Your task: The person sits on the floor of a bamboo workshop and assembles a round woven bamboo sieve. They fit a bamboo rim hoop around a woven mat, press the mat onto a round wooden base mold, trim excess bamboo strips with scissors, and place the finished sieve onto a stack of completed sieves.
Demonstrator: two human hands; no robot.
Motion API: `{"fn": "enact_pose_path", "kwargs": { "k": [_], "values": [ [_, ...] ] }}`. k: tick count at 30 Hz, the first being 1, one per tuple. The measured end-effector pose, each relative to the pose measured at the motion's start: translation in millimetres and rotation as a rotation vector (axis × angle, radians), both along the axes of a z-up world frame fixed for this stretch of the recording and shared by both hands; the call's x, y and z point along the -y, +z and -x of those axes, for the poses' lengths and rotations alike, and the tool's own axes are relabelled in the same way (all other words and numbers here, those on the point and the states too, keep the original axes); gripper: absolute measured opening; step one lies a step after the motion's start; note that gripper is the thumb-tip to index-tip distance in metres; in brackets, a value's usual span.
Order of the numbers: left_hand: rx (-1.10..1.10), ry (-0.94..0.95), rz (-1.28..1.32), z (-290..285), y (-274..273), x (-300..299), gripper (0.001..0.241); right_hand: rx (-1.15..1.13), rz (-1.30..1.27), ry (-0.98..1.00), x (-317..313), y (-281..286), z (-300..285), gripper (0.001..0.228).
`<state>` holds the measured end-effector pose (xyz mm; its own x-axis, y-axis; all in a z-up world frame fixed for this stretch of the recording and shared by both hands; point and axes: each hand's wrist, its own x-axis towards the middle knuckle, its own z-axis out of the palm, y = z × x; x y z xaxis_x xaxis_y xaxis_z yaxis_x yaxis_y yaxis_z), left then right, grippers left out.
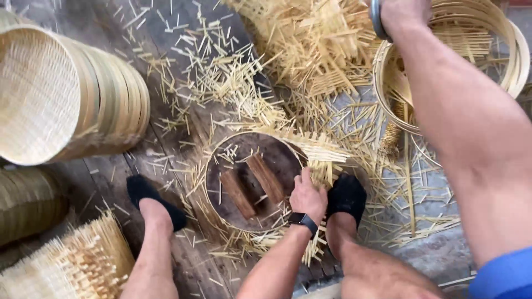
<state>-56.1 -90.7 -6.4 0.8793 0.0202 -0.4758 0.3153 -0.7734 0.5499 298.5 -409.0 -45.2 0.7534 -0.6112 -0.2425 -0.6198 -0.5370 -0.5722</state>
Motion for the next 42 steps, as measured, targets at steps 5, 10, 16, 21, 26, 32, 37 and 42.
{"fn": "enact_pose_path", "kwargs": {
  "k": [5,10,16,21,26,32,37,42],
  "values": [
    [0.112,-0.062,0.082,-34,-26,-15,0.026,-0.185,0.370,0.616,1,-10,86,0.073],
    [0.188,0.057,0.403,-146,37,-16,0.040,-0.250,-0.143,0.406,-18,13,224,0.064],
    [0.235,-0.606,-0.112,-162,42,13,0.111,-0.402,-0.177,0.246,-30,-37,315,0.061],
    [-0.165,-0.985,-0.272,-167,-15,14,0.032,-0.487,-0.072,0.317,-77,-3,315,0.065],
    [0.338,-0.675,-0.062,-300,-11,-26,0.020,-0.329,-0.047,0.306,-92,-26,323,0.057],
    [0.716,-0.496,-0.213,-321,15,-132,0.040,-0.019,0.212,0.465,-100,-43,331,0.043],
    [0.017,-0.253,-0.153,-227,-13,-184,0.050,-0.328,-0.372,0.255,-133,12,292,0.033],
    [0.529,-0.201,-0.223,-163,-65,-210,0.032,-0.662,-0.320,0.748,-146,17,263,0.066]
  ]
}}
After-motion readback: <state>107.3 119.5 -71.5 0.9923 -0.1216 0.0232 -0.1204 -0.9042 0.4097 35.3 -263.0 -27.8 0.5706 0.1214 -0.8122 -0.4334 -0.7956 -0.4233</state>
